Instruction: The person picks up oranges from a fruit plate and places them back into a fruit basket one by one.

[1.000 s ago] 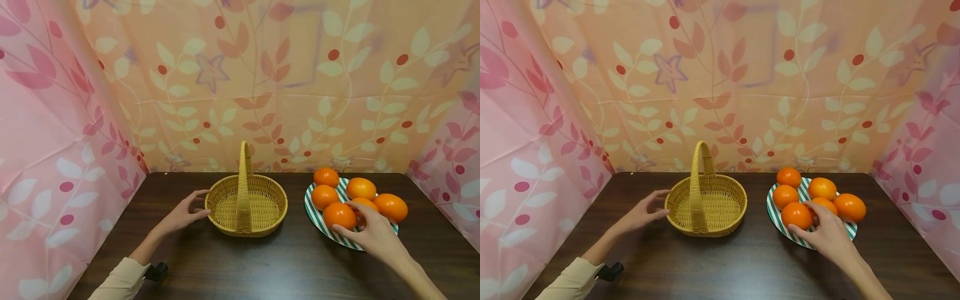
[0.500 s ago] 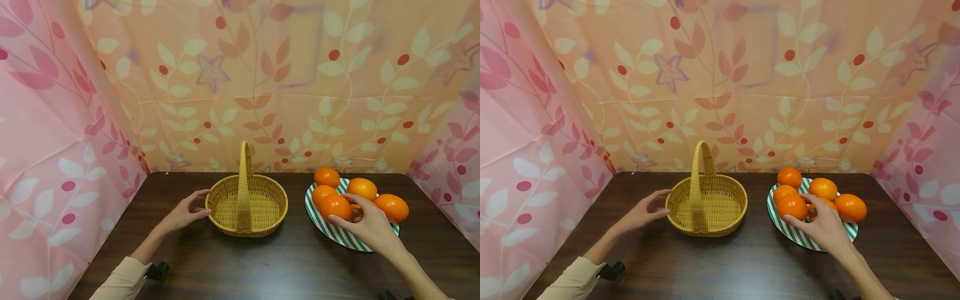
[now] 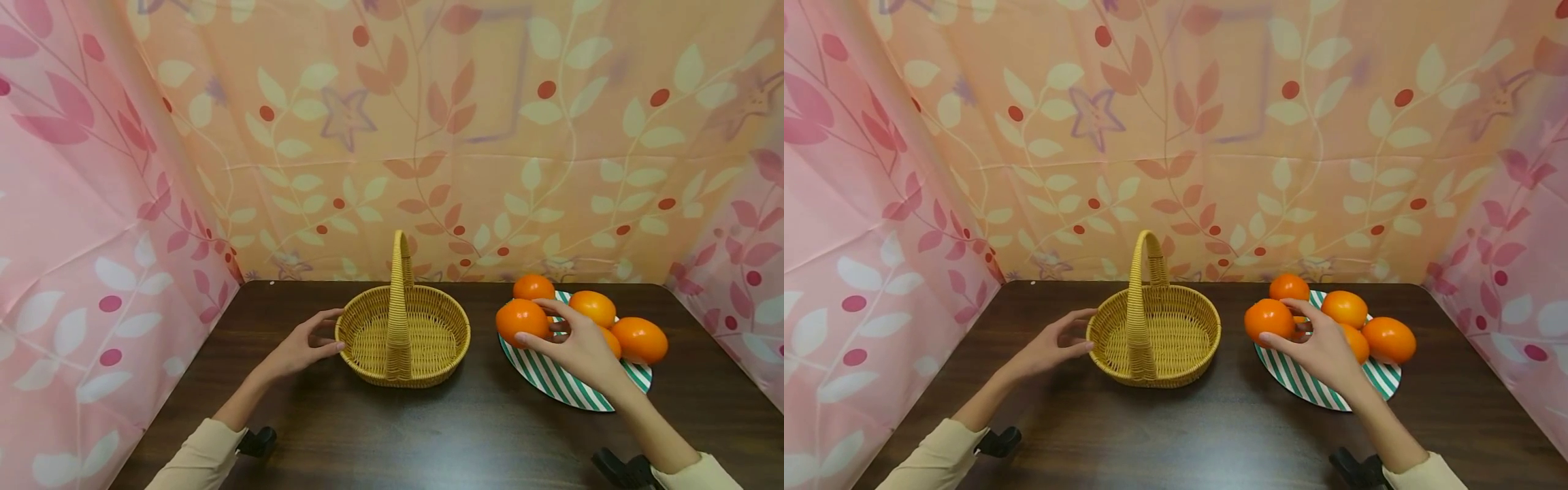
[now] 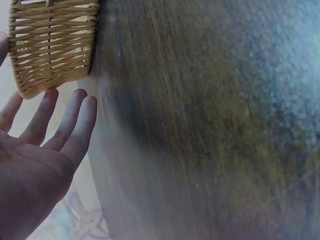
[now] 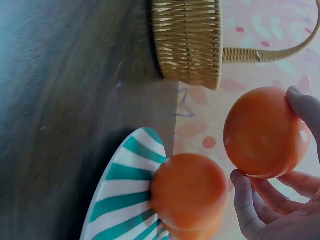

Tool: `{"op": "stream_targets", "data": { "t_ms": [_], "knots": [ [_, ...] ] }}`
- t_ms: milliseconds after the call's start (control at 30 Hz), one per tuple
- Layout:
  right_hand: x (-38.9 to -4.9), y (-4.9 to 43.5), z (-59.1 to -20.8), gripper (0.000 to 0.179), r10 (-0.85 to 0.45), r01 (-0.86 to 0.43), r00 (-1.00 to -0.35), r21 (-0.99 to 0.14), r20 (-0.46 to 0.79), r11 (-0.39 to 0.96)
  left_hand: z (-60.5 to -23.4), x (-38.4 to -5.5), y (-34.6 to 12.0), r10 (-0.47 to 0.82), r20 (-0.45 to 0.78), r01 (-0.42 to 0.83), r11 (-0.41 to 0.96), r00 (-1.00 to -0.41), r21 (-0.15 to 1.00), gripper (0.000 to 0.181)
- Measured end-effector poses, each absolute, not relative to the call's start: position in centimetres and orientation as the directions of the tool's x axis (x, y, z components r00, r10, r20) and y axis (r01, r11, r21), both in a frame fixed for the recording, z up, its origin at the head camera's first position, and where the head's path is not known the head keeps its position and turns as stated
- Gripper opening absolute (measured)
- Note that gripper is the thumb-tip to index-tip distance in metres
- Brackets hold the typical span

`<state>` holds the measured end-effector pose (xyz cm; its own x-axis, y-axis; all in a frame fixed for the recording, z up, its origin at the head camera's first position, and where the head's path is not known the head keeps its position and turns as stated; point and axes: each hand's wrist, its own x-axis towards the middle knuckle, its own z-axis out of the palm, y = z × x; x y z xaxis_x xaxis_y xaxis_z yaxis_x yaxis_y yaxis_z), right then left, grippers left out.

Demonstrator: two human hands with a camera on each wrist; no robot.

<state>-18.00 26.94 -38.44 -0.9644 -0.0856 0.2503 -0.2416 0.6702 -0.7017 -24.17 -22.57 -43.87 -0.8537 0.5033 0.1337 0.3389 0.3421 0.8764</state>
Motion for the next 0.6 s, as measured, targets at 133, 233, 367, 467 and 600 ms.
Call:
{"op": "stream_targets", "data": {
  "t_ms": [133, 233, 367, 467, 600],
  "knots": [
    [-18.8, 26.3, -38.3, 0.070, -0.113, -0.266, -0.961, -0.726, 0.253, 0.634, -43.8, -24.1, -22.6, 0.503, 0.129, 0.333, 0.340, -0.855, 0.879, 0.065],
    [-19.4, 25.7, -38.3, 0.067, -0.140, -0.293, -0.955, -0.755, 0.262, 0.586, -43.7, -24.1, -22.5, 0.502, 0.129, 0.333, 0.342, -0.855, 0.879, 0.065],
    [-20.3, 24.9, -38.4, 0.064, -0.164, -0.307, -0.951, -0.782, 0.260, 0.542, -43.6, -24.0, -22.6, 0.501, 0.129, 0.337, 0.350, -0.856, 0.874, 0.065],
    [-20.9, 24.0, -38.5, 0.066, -0.180, -0.319, -0.948, -0.789, 0.264, 0.526, -43.6, -24.0, -22.6, 0.502, 0.126, 0.336, 0.353, -0.855, 0.873, 0.065],
    [-21.3, 22.7, -38.8, 0.065, -0.199, -0.349, -0.937, -0.795, 0.287, 0.496, -43.7, -24.0, -22.7, 0.509, 0.125, 0.339, 0.353, -0.852, 0.872, 0.065]
  ]
}}
